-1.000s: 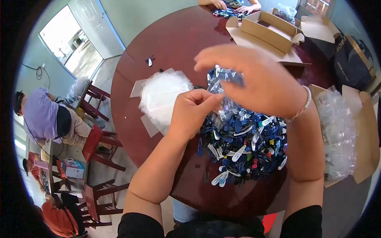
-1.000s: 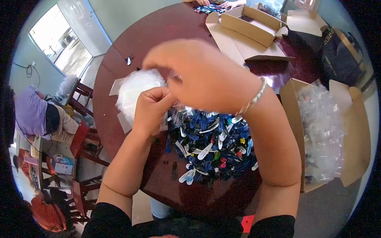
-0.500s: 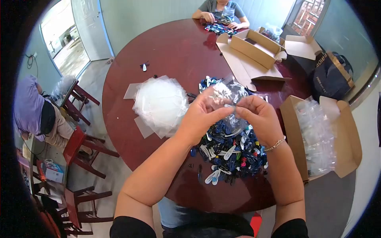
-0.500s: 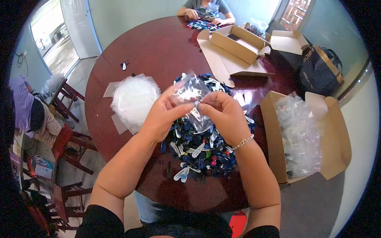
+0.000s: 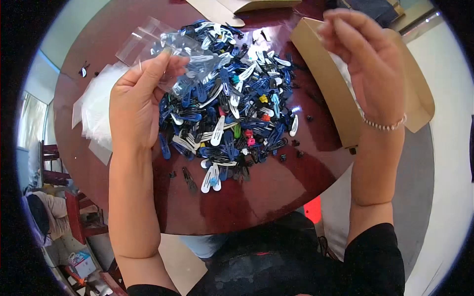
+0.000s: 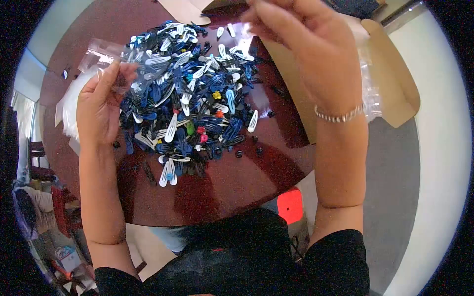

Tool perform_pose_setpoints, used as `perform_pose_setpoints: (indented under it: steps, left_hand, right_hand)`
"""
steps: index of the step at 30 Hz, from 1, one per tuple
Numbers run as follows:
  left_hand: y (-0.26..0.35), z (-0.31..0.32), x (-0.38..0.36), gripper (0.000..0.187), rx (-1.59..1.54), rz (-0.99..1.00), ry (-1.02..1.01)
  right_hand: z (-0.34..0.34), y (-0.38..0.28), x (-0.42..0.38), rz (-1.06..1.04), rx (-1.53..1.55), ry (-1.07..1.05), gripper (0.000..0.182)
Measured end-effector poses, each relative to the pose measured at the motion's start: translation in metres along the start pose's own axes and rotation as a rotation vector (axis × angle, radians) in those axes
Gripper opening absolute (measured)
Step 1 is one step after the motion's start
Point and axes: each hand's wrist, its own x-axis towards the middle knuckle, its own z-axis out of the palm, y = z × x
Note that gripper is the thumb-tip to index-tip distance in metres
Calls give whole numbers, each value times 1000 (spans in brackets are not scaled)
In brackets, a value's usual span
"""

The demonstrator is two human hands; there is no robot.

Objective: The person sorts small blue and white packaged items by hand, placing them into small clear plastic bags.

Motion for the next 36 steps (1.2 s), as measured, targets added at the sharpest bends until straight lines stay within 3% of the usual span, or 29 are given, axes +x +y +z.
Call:
perform_pose_setpoints:
  steps: [3, 4, 6, 7, 9, 12, 13, 16, 18, 21, 24, 28, 31, 36]
  left_hand:
    - [0, 7, -4, 14, 19, 16, 25]
    - [0, 8, -5, 14, 21, 19, 27]
    - [0, 9, -7, 15, 62, 27, 29]
    - [0, 8, -7, 15, 64, 27, 30]
    - [0, 9, -7, 13, 166, 3, 12]
    - [0, 11, -10, 11, 289, 14, -22]
    - [-1, 11, -10, 11, 292, 15, -18]
    - [-3, 12, -11, 9, 270, -6, -23]
    - [-4, 13, -12, 8, 294, 31, -71]
    - [-6, 14, -14, 8, 405, 49, -97]
    - [-6, 20, -19, 9, 421, 37, -129]
    - [-4, 19, -18, 12, 459, 39, -151]
    - [-2, 19, -18, 13, 470, 75, -172]
    - [2, 20, -20, 13, 435, 137, -142]
  right_hand:
    - [-3, 6, -41, 313, -269, -75, 31]
    - [-3, 18, -60, 335, -159, -108, 58]
    - [-6, 27, -84, 114, -674, -296, 90]
    - [-8, 33, -99, 155, -729, -349, 107]
    - [-7, 46, -121, 189, -739, -375, 108]
    - [0, 63, -146, 125, -748, -368, 88]
    - [6, 62, -150, 72, -730, -311, 74]
    - [22, 58, -166, 126, -764, -208, 66]
    - [34, 55, -164, 53, -833, -191, 56]
    - [41, 51, -162, 28, -900, -227, 48]
    - [42, 60, -154, -80, -937, -318, 29]
    - [47, 66, -151, -152, -824, -198, 19]
    - [47, 64, -148, 35, -742, -98, 15]
    - [46, 58, -140, 63, -670, -64, 15]
